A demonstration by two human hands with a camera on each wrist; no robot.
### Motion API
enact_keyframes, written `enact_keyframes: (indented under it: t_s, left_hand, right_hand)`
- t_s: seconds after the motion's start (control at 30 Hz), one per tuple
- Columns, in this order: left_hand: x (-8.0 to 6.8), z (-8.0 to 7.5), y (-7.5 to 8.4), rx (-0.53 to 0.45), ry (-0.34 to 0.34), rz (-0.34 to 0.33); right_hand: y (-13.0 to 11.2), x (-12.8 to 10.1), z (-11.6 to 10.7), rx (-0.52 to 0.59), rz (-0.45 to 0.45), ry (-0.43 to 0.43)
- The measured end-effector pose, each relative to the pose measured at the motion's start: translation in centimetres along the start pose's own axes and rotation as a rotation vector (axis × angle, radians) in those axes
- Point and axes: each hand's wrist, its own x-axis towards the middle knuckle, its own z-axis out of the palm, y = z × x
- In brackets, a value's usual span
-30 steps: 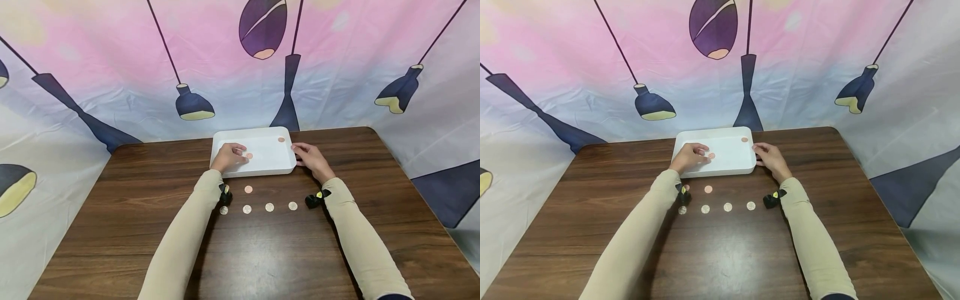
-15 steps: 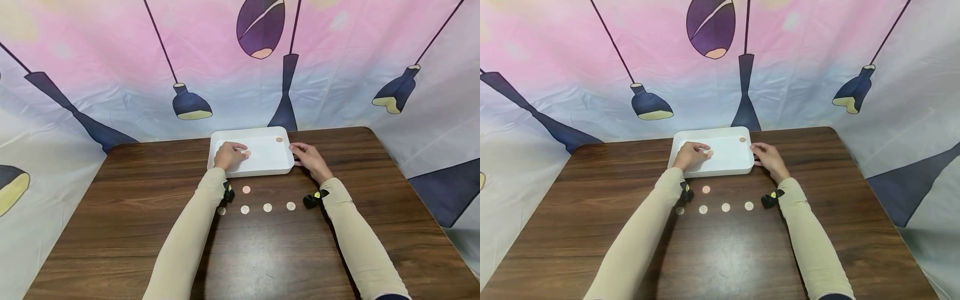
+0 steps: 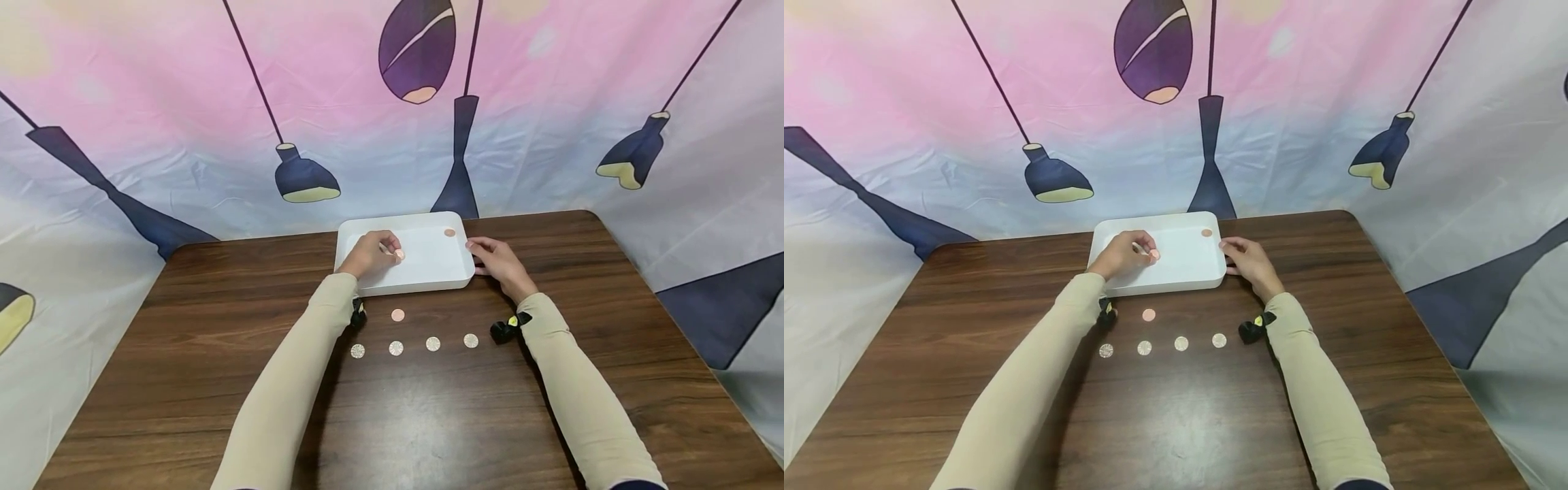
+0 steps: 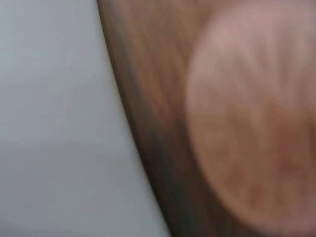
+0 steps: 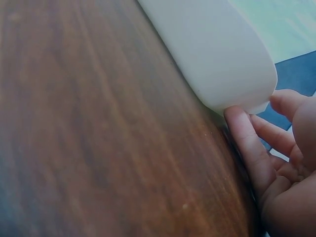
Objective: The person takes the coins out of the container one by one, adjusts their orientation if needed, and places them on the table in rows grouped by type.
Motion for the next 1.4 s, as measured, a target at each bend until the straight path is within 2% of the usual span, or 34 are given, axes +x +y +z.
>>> enact_keyframes:
  t_s: [0.2,0.4,0.57,0.8,0.87,1.0,1.17,1.4]
  left_hand:
    - [0.4,-0.9,-0.5,0.066,-0.124,0.083]
    - [0.7,-1.7,-1.2,0.076,-0.182,0.138]
    - [0.4,-2.0,-1.0,0.096,-0.172,0.152]
    - [0.2,-2.6,0.1,0.088,-0.112,0.098]
    - [0.1,-2.8,0.4,0.093,-0.124,0.077]
    - [0.0,-3.1,0.5,0.095,-0.196,0.035]
    - [-0.3,-2.9,0.0,0.099,-0.241,0.066]
    - [-0.5,-2.1,-0.8,0.128,-0.230,0.113]
  right_hand:
    - [-0.2,0.0,-0.2,-0.010,-0.013,0.004]
    - [-0.2,0.2,-0.1,0.004,-0.011,-0.001]
    - [0.0,0.3,0.1,-0.003,-0.007,0.000]
    - [0.0,0.2,-0.2,-0.003,-0.010,0.017]
    - [0.0,0.2,-0.3,-0.007,-0.011,0.018]
    - [-0.1,0.3,-0.3,0.004,-0.013,0.017]
    - [-0.1,0.4,-0.3,0.005,-0.025,0.016]
    - [0.1,0.3,-0.2,0.006,-0.024,0.012]
